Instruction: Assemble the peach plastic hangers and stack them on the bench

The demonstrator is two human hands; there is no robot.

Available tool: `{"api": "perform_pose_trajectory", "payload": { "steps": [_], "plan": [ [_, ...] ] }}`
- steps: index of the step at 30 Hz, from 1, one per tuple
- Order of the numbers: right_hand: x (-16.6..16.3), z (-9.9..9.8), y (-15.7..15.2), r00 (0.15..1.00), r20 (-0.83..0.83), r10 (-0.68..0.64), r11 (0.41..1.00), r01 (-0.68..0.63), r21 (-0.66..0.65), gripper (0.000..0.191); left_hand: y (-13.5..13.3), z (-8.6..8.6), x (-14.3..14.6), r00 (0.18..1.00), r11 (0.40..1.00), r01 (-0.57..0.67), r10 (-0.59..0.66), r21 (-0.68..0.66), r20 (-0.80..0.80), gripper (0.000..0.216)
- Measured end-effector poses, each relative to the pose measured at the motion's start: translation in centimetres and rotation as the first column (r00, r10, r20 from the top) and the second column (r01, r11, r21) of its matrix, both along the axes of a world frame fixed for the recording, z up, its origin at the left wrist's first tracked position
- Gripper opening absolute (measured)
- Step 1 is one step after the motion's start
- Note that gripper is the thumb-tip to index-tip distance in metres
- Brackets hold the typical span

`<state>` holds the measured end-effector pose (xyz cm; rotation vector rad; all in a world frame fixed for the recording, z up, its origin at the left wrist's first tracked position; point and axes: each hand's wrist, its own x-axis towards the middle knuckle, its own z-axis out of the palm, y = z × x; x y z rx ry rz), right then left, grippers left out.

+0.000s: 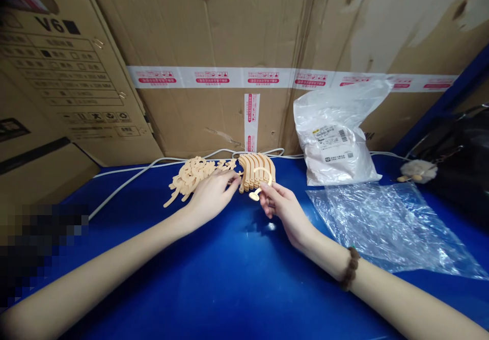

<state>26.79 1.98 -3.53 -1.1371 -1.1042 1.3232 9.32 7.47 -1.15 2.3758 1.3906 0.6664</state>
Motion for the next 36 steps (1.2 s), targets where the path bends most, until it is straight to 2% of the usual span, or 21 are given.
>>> {"api": "perform_pose_trajectory", "payload": {
  "steps": [3, 9, 17, 24, 30, 33, 36],
  "plan": [
    [0.1, -0.2, 0.0, 1.000, 0.009, 0.006, 1.000, -0.006, -0.003, 0.036, 2.5, -0.2, 1.5, 0.995, 0.998, -0.069, 0.070, 0.012, -0.074, 0.020],
    [0.0, -0.4, 0.3, 0.999, 0.028, 0.024, 1.000, -0.024, 0.007, 0.034, 6.2, -0.8, 3.2, 0.982, 0.989, -0.135, 0.125, -0.066, -0.144, 0.029],
    [-0.2, -0.1, 0.0, 0.997, 0.070, 0.034, 0.998, -0.038, 0.055, 0.032, 7.4, -0.2, 3.9, 0.971, 0.976, -0.181, 0.158, -0.120, -0.178, 0.033],
    [-0.7, 0.5, -0.7, 0.992, 0.116, 0.050, 0.992, -0.063, 0.110, 0.033, 8.8, -0.8, 3.2, 0.984, 0.969, -0.168, 0.155, -0.181, -0.084, 0.032],
    [-0.8, 0.7, -0.8, 0.990, 0.135, 0.049, 0.991, -0.065, 0.118, 0.032, 7.4, 0.3, 2.2, 0.974, 0.967, -0.145, 0.176, -0.211, 0.140, 0.034],
    [-0.6, 0.8, -0.7, 0.990, 0.134, 0.041, 0.992, -0.057, 0.113, 0.033, 5.1, 1.1, 0.5, 0.950, 0.967, -0.072, 0.141, -0.243, 0.279, 0.028],
    [-0.5, 1.0, -0.5, 0.990, 0.134, 0.043, 0.992, -0.058, 0.108, 0.033, 2.1, 1.4, -2.2, 0.928, 0.942, 0.016, 0.111, -0.335, 0.356, 0.022]
  ]
}}
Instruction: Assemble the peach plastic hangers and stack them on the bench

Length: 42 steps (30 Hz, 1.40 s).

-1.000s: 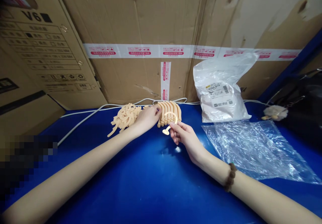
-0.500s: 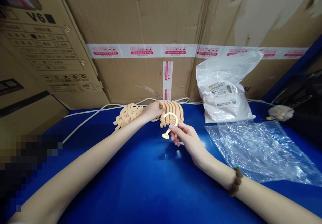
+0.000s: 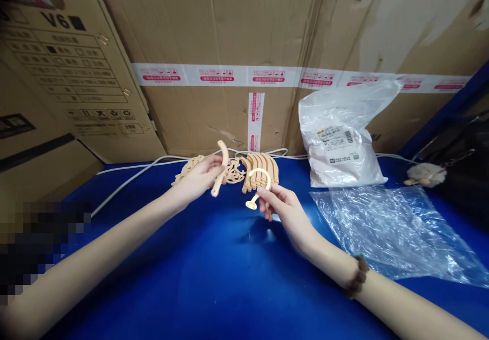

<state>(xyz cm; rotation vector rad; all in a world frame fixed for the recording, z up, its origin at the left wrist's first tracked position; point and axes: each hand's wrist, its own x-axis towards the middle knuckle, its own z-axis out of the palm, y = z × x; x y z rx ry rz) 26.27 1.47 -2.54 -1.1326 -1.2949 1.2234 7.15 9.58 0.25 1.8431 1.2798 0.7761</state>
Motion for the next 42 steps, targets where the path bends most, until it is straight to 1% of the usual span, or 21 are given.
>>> {"api": "perform_pose_trajectory", "payload": {
  "steps": [3, 5, 6, 7, 8, 10, 11, 13, 15, 17, 19, 23, 27, 29, 34, 38, 42],
  "plan": [
    [0.0, 0.0, 0.2, 1.000, 0.006, 0.017, 1.000, -0.017, -0.014, 0.032, -2.7, -0.5, -3.1, 0.997, 0.994, 0.071, -0.068, -0.086, 0.036, 0.021],
    [0.0, -0.1, 0.5, 0.999, 0.018, 0.036, 0.999, -0.035, -0.034, 0.032, -4.0, -1.1, -4.9, 0.991, 0.986, 0.128, -0.125, -0.107, 0.039, 0.032],
    [-0.1, -0.1, 0.7, 0.999, 0.025, 0.046, 0.998, -0.045, -0.045, 0.032, -4.5, -1.3, -5.6, 0.985, 0.980, 0.174, -0.172, -0.099, 0.026, 0.038],
    [-0.2, -0.2, 1.0, 0.998, 0.033, 0.055, 0.997, -0.053, -0.057, 0.032, -4.8, -1.5, -6.1, 0.979, 0.977, 0.199, -0.201, -0.075, -0.022, 0.038],
    [-0.4, -0.3, 1.2, 0.997, 0.041, 0.062, 0.996, -0.059, -0.067, 0.032, -5.1, -1.6, -6.4, 0.973, 0.978, 0.208, -0.210, -0.026, -0.096, 0.034],
    [-0.8, -0.5, 1.9, 0.996, 0.056, 0.068, 0.995, -0.064, -0.075, 0.034, -5.6, -1.5, -6.5, 0.954, 0.977, 0.195, -0.169, 0.083, -0.249, 0.020],
    [-1.0, -0.6, 2.2, 0.996, 0.061, 0.069, 0.995, -0.065, -0.070, 0.035, -5.8, -1.5, -6.3, 0.943, 0.977, 0.174, -0.128, 0.125, -0.308, 0.019],
    [-1.4, -1.0, 2.7, 0.995, 0.069, 0.076, 0.996, -0.073, -0.047, 0.036, -6.2, -1.4, -5.9, 0.922, 0.979, 0.130, -0.061, 0.156, -0.382, 0.030],
    [-1.7, -1.3, 3.0, 0.993, 0.075, 0.096, 0.995, -0.095, -0.025, 0.037, -6.7, -1.6, -5.5, 0.899, 0.982, 0.113, -0.037, 0.150, -0.437, 0.040],
    [-1.8, -1.6, 3.0, 0.989, 0.085, 0.120, 0.993, -0.119, -0.015, 0.038, -7.2, -2.0, -5.5, 0.873, 0.978, 0.126, -0.029, 0.169, -0.487, 0.043],
    [-1.8, -1.8, 2.9, 0.987, 0.091, 0.132, 0.991, -0.132, -0.011, 0.039, -7.5, -2.5, -5.8, 0.853, 0.965, 0.146, -0.011, 0.218, -0.522, 0.041],
    [-1.6, -2.0, 2.7, 0.986, 0.097, 0.136, 0.991, -0.137, 0.002, 0.039, -7.7, -3.1, -6.3, 0.860, 0.950, 0.167, -0.009, 0.265, -0.511, 0.030],
    [-1.6, -2.1, 2.7, 0.984, 0.105, 0.142, 0.989, -0.145, 0.016, 0.038, -7.7, -3.5, -6.1, 0.850, 0.944, 0.216, -0.057, 0.250, -0.523, 0.034],
    [-1.5, -2.2, 2.7, 0.985, 0.102, 0.141, 0.989, -0.144, 0.022, 0.038, -7.8, -3.7, -6.0, 0.840, 0.937, 0.245, -0.078, 0.247, -0.537, 0.032],
    [-1.4, -2.3, 2.6, 0.989, 0.074, 0.124, 0.992, -0.127, 0.027, 0.032, -7.7, -4.1, -6.1, 0.827, 0.890, 0.317, -0.090, 0.328, -0.555, 0.020],
    [-1.5, -2.3, 2.3, 0.993, 0.034, 0.110, 0.993, -0.111, 0.039, 0.028, -7.9, -4.0, -5.9, 0.829, 0.862, 0.345, -0.094, 0.371, -0.552, 0.021],
    [-1.9, -2.2, 1.9, 0.988, -0.017, 0.154, 0.988, -0.153, 0.025, 0.026, -8.2, -4.0, -5.7, 0.837, 0.830, 0.376, -0.113, 0.412, -0.535, 0.023]
  ]
}}
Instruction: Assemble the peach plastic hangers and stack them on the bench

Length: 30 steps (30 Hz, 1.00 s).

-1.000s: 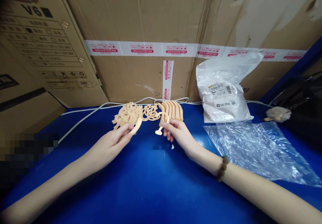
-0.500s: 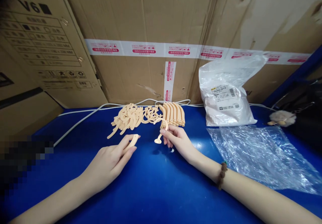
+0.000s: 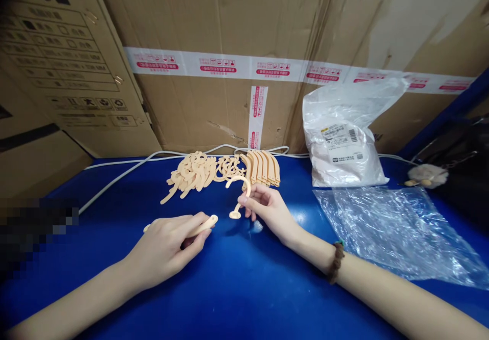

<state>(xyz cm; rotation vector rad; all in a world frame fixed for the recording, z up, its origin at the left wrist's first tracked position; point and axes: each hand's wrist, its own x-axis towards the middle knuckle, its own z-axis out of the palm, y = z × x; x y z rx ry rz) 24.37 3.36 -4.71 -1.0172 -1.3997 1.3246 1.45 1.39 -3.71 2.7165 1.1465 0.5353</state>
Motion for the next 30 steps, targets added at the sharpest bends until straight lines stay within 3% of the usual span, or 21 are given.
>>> {"api": "perform_pose_trajectory", "payload": {
  "steps": [11, 23, 30],
  "plan": [
    [0.27, -0.33, 0.40, 0.994, -0.082, 0.075, 0.992, -0.083, -0.092, 0.031, -0.09, -0.56, 0.15, 0.999, 0.993, 0.045, -0.046, 0.105, 0.009, 0.024],
    [0.16, -0.29, 0.21, 0.990, -0.068, 0.120, 0.988, -0.126, -0.095, 0.034, -0.59, -0.03, 0.31, 0.988, 0.989, 0.143, -0.144, 0.026, 0.049, 0.025],
    [0.11, -0.13, 0.10, 0.986, -0.067, 0.152, 0.981, -0.159, -0.111, 0.038, -0.58, 0.10, 0.24, 0.985, 0.983, 0.172, -0.170, 0.058, -0.037, 0.026]
  ]
}}
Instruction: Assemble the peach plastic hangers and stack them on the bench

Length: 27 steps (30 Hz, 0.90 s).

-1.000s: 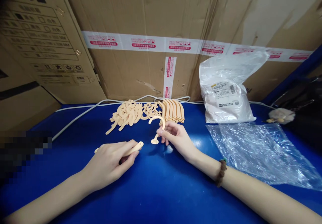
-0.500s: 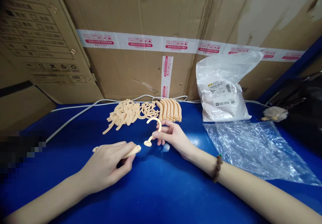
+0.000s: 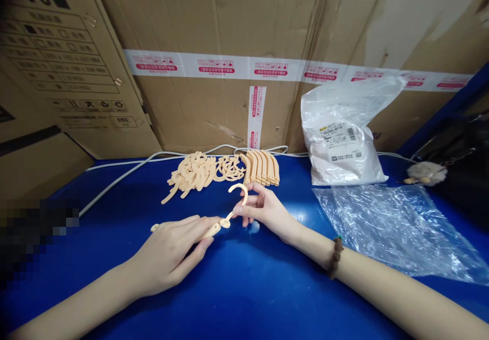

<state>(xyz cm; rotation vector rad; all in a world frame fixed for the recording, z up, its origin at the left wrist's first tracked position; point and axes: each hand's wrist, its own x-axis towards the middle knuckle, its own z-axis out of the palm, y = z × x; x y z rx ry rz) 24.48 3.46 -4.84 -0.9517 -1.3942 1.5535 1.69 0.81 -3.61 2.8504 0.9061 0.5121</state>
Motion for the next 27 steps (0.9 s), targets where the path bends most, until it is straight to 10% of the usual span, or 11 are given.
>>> {"api": "perform_pose_trajectory", "payload": {
  "steps": [27],
  "plan": [
    [0.40, -0.28, 0.26, 0.995, 0.020, 0.093, 0.995, -0.094, 0.043, 0.040, 0.48, -0.41, -0.18, 0.997, 0.995, 0.067, -0.069, 0.069, 0.034, 0.032]
  ]
}}
